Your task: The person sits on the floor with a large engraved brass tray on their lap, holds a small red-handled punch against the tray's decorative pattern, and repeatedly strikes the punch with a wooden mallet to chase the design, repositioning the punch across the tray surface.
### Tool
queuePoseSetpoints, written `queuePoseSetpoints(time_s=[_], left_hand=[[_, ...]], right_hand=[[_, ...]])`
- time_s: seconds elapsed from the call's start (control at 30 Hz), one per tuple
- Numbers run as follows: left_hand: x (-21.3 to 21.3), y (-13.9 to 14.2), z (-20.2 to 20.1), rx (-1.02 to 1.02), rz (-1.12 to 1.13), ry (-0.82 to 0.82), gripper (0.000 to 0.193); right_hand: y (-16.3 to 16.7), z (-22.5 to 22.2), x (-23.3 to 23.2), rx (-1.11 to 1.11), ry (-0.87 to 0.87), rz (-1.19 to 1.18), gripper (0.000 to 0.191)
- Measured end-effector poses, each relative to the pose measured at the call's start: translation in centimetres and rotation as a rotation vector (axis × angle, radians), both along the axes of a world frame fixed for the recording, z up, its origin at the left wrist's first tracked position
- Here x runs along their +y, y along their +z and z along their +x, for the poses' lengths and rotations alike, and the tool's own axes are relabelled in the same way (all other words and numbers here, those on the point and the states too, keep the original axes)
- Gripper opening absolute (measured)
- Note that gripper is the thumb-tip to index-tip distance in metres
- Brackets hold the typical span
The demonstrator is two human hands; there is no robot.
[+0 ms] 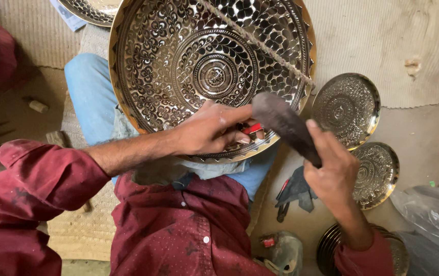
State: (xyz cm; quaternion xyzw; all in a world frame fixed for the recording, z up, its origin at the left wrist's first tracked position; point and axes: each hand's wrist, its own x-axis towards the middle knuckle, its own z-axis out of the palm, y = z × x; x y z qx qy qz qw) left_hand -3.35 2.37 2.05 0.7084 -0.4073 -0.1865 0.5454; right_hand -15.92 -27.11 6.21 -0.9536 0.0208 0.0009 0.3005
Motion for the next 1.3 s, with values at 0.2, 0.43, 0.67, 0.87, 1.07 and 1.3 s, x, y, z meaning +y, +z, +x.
queuePoseSetpoints(time_s=[0.2, 0.43, 0.67, 0.87, 1.07, 1.3], left_hand=[[-0.3, -0.3, -0.1, -0.012, 0.017, -0.004, 0.043], [1.5, 0.6, 1.8, 0.295, -0.064, 0.126, 0.031], [2.1, 0.8, 2.8, 0.095, -0.204, -0.024, 0.043], [1.2, 1.3, 3.1, 0.137, -0.081, -0.01, 0.042], [1.6, 0.9, 2.8, 0.128, -0.214, 0.123, 0.038], [1.4, -0.3, 2.5, 0.043, -0.348, 0.148, 0.034]], right_hand=[[-0.4, -0.2, -0.2, -0.064, 0.08, -0.125, 0.071], [-3.8, -3.0, 2.4, -0.243, -0.173, 0.559, 0.09], [-10.6, -6.0, 9.3, -0.487, -0.426, 0.655, 0.071], [-10.5, -7.8, 9.8, -0.329, -0.528, 0.835, 0.072], [-8.9, -7.6, 8.2, -0.37, -0.492, 0.733, 0.085], [-8.1, -7.6, 7.6, -0.378, -0.443, 0.752, 0.085]])
